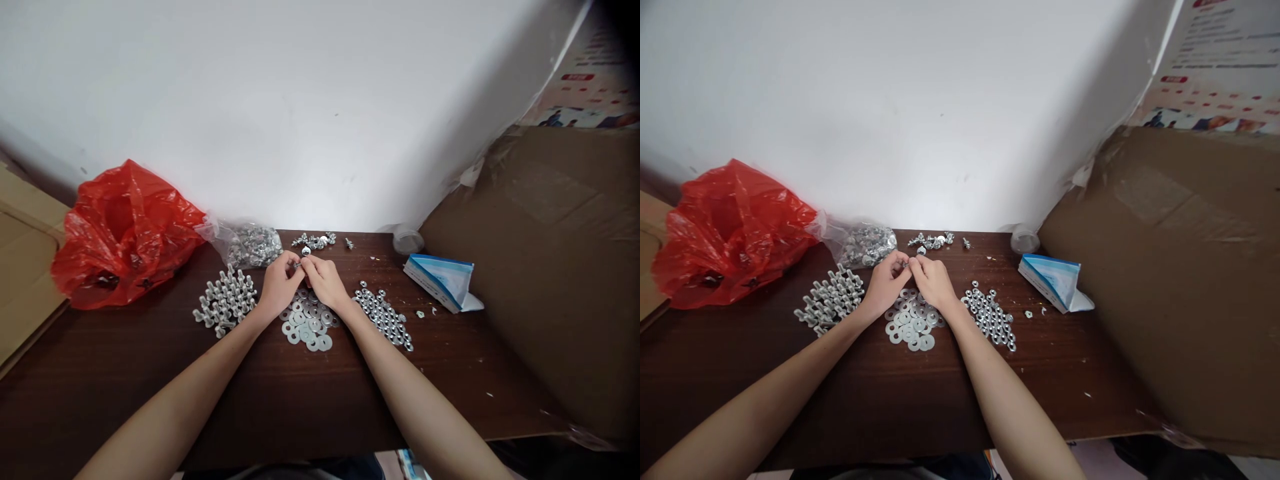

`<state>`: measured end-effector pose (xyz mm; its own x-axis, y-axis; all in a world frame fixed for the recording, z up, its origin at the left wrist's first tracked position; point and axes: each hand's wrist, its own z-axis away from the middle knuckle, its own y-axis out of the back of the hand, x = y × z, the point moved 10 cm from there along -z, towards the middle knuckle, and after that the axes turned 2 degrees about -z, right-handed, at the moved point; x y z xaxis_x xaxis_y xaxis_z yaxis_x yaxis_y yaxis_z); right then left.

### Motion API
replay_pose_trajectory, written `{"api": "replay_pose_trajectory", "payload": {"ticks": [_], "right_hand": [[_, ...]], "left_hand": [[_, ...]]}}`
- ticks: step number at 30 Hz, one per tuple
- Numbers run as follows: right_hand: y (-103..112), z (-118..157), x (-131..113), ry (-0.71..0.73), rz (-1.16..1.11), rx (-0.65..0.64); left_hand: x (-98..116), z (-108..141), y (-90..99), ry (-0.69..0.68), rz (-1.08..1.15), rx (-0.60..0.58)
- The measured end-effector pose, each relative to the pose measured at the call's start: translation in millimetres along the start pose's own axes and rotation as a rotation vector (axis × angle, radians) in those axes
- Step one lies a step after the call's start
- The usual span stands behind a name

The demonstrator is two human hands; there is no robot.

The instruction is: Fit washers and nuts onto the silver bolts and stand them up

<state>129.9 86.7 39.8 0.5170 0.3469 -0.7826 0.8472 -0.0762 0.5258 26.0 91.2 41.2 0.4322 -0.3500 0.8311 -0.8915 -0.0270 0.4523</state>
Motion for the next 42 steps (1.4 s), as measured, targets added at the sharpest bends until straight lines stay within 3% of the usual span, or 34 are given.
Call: {"api": "replay_pose_trajectory", "payload": {"ticks": [42], "right_hand": [[1.2,-0.8,1.2,0.027,-0.025,0.014]], "left_hand": [[3.0,0.6,-1.1,-0.015,0.008,-0.007]]}}
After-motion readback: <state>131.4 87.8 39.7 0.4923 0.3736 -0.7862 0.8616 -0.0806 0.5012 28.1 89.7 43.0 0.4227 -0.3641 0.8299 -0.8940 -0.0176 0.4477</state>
